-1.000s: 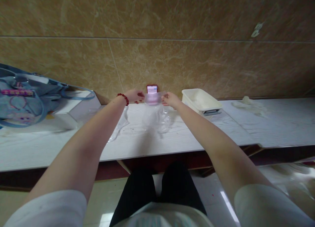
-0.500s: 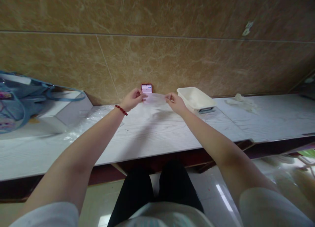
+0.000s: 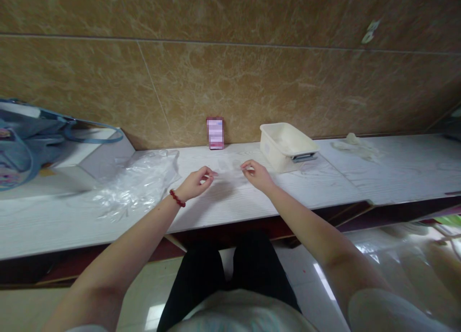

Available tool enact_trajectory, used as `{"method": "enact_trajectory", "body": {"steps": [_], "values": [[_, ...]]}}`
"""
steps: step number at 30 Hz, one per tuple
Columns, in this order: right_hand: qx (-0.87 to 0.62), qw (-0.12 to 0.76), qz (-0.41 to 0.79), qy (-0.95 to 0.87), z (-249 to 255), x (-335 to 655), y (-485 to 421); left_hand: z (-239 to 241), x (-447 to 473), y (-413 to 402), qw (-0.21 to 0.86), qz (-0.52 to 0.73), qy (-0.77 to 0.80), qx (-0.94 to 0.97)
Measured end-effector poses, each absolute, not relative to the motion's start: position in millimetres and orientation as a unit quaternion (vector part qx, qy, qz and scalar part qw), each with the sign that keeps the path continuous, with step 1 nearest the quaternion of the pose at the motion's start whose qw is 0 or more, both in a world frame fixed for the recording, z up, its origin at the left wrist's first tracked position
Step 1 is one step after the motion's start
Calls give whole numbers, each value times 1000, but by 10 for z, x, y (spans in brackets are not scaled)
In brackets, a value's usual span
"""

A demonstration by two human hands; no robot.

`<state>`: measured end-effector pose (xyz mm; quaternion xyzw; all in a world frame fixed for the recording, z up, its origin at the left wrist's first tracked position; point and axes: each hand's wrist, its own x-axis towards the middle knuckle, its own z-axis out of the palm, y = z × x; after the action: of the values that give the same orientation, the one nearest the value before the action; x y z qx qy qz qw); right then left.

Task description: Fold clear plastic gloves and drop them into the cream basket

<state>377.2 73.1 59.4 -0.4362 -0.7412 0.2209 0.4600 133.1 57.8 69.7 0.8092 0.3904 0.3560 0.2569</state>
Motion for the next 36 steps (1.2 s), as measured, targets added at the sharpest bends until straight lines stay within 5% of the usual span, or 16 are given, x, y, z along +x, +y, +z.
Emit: {"method": "enact_trajectory", "body": {"steps": [12, 16, 22, 30, 36], "values": [[-442, 486, 163, -737, 1324, 3784, 1266, 1104, 1824, 798, 492, 531, 353, 593], [-463, 472, 157, -733, 1416, 3783, 1320, 1068, 1846, 922, 439, 585, 341, 590], [-466, 457, 304, -694, 1275, 3691, 1321, 1073, 1785, 1148, 375, 610, 384, 583], [-549, 407, 185, -706, 1063, 3549, 1301, 1182, 1849, 1151, 331, 591, 399, 619], [-619, 396, 262, -626, 821, 3530, 1395, 1242, 1860, 1059, 294, 544, 375, 691]]}}
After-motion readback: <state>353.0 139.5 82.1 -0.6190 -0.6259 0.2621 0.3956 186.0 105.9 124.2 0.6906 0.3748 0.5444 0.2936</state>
